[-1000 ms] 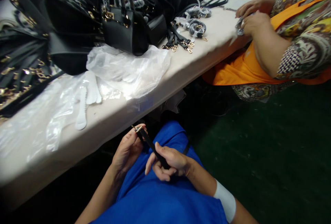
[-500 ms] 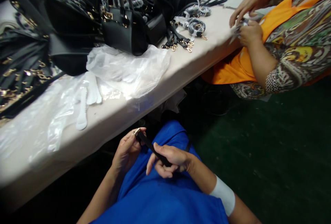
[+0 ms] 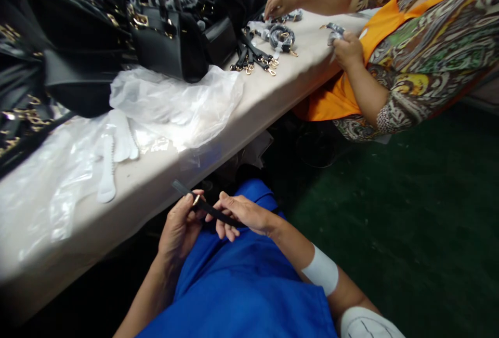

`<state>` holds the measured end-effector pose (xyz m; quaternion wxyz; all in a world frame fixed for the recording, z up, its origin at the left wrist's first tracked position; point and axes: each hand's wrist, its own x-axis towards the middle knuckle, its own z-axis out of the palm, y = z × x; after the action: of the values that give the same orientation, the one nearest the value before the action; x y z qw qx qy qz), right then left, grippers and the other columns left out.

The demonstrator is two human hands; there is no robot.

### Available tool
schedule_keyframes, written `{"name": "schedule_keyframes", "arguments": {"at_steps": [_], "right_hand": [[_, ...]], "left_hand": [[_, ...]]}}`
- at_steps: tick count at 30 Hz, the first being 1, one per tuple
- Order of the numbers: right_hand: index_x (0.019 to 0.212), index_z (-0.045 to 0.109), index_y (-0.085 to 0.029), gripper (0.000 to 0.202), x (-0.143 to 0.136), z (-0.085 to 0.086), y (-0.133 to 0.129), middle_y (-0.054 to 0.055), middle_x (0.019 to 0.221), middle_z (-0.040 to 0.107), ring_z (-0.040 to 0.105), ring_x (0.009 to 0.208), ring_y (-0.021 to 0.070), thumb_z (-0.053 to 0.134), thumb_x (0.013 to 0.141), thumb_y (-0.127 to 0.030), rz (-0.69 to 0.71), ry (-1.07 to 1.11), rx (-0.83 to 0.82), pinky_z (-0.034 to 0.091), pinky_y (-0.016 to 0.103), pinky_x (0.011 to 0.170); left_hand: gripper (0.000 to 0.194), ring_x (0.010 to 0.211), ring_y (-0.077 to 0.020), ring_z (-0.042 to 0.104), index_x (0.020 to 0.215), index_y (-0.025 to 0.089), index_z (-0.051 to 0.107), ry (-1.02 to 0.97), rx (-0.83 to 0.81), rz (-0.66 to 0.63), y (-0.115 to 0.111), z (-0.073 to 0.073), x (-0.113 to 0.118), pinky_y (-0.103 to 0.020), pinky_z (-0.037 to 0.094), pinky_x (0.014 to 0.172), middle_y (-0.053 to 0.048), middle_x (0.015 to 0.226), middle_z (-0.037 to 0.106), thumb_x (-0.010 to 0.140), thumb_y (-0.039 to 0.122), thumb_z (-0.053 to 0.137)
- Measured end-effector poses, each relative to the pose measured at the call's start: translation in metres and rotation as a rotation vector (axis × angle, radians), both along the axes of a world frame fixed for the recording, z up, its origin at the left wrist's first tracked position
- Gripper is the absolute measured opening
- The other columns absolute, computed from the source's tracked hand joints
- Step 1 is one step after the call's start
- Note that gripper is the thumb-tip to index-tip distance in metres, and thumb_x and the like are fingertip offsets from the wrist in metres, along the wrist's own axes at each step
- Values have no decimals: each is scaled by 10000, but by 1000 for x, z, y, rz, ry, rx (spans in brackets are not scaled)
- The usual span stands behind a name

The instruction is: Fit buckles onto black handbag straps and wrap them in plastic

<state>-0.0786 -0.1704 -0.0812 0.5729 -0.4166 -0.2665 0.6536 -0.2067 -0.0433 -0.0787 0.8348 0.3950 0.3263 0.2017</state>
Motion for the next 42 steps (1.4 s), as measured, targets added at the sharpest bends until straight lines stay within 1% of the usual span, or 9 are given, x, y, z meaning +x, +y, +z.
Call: {"name": "schedule_keyframes", "arguments": {"at_steps": [3,7,14,19,23,27,31,39,42], "right_hand": [[1062,646,-92,518,5,-5,-9,73,768,683,623,615,107,515,905,-568,-68,-112,-35,463,198,569],[954,672,-91,407,11,-13,-25,63,756,690,619,657,111,706,801,-467,-125,-175,-137,485,221,646],[880,693,-85,350,14,-10,-38,36,643,665,503,482,53,691,817,-429,-192,-138,-158,381,177,496],[882,700,-82,341,12,-8,-31,31,631,662,490,457,45,711,801,-413,-221,-100,-149,352,164,459],[926,699,-84,377,8,-7,-23,40,655,674,529,479,60,684,820,-446,-218,-71,-117,370,166,464],[1012,692,-80,441,10,-5,-26,79,748,705,593,566,95,599,876,-489,-210,-101,-69,437,202,542],[992,687,-76,424,14,-9,-34,76,717,706,593,555,98,653,838,-469,-225,-121,-110,438,203,540],[979,689,-96,389,26,-12,-47,40,618,678,509,441,60,703,794,-438,-290,-138,-178,373,175,462],[1006,689,-108,376,28,-17,-47,50,666,691,555,493,84,682,811,-430,-284,-215,-206,417,197,505]], "left_hand": [[280,574,-36,452,927,119,722,5,8,179,19,1,-2,-134,393,520,19,706,526,760,343,743],[308,574,-32,447,934,98,724,-3,-20,265,32,-4,-6,-134,421,546,19,707,518,744,337,762],[347,608,-45,459,988,106,721,-4,-16,190,23,-9,-4,-164,441,593,10,742,518,776,381,732],[318,649,-63,477,1009,133,725,17,66,51,0,-11,0,-174,406,589,-2,763,529,778,351,734],[294,656,-73,478,1013,149,720,23,45,-21,-14,-12,3,-192,413,616,-2,757,528,799,350,711],[288,640,-60,461,999,138,714,38,47,34,-7,-11,1,-178,410,603,-2,785,521,814,357,691],[291,655,-62,467,991,125,717,31,56,81,3,-13,-3,-173,418,607,-7,786,522,806,349,699],[326,702,-67,524,1029,179,737,16,87,-9,-3,-14,-7,-173,463,674,-6,797,581,743,333,772],[330,771,-84,556,1014,207,746,27,121,-20,-3,-13,-9,-192,485,741,-17,857,626,713,334,795]]}}
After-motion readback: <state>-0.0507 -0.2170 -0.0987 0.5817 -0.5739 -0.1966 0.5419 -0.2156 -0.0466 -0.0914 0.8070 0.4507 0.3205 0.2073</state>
